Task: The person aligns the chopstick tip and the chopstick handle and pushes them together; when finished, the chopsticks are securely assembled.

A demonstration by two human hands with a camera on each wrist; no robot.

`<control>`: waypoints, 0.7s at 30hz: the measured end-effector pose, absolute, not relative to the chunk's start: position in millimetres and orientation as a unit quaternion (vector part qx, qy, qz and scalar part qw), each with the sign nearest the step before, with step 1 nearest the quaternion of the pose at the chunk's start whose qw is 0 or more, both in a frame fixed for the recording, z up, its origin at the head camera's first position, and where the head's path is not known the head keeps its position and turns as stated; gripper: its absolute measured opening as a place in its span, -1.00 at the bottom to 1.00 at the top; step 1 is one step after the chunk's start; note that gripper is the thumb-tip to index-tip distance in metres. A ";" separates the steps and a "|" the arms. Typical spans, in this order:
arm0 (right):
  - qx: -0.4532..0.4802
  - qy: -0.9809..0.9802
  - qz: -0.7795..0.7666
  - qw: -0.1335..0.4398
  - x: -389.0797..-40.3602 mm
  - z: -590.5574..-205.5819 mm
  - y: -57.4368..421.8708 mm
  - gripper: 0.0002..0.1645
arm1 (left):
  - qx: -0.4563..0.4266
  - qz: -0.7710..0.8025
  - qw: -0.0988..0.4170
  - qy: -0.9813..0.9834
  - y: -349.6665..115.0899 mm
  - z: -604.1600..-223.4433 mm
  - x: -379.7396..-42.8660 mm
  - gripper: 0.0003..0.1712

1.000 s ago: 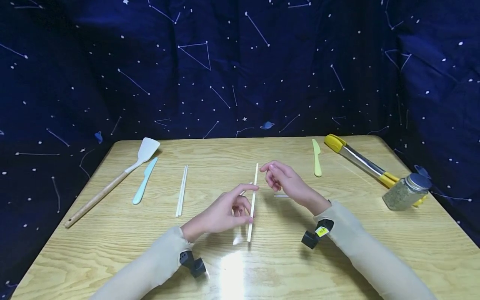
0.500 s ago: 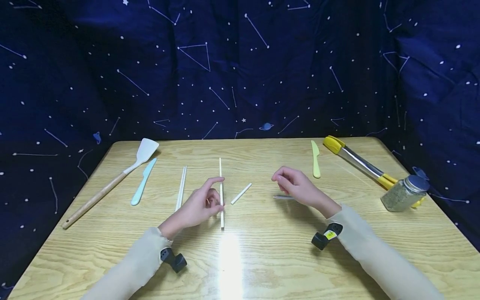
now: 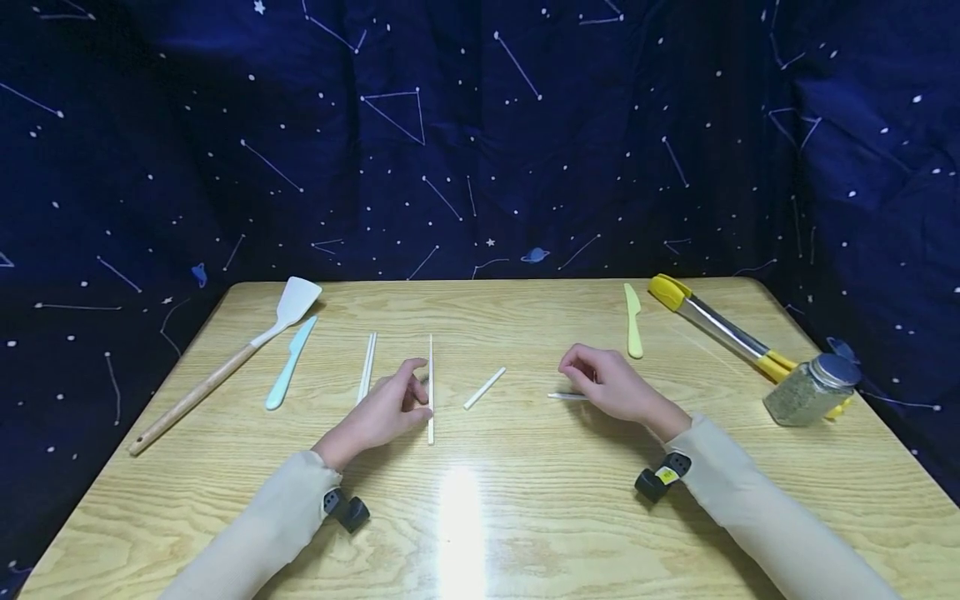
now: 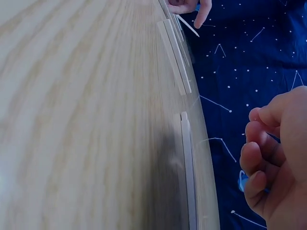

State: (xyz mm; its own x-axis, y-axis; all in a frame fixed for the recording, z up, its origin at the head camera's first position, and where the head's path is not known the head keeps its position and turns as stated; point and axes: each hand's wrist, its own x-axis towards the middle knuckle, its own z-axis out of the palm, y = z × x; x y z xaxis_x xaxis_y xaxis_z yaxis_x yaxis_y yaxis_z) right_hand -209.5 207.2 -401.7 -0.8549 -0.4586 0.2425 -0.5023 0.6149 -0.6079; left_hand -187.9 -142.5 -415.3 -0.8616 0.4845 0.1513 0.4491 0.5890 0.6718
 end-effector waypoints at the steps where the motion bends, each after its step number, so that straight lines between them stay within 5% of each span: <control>1: 0.269 -0.898 0.347 0.032 -209.5 -402.0 207.4 -0.93 | 0.255 0.364 0.031 0.896 -142.6 -415.6 -188.2 -0.30; 6: 0.269 -0.905 0.328 0.032 -209.6 -404.8 210.6 -0.95 | 0.238 0.331 0.054 0.912 -142.5 -416.9 -188.6 -0.39; 14: 0.275 -0.928 0.250 0.018 -207.7 -405.6 217.7 -0.95 | 0.231 0.249 0.031 0.940 -140.1 -414.8 -191.6 -0.16; 21: 0.290 -0.931 0.222 0.008 -203.9 -410.3 220.7 -0.86 | 0.243 0.207 0.051 0.946 -146.2 -410.1 -195.7 -0.23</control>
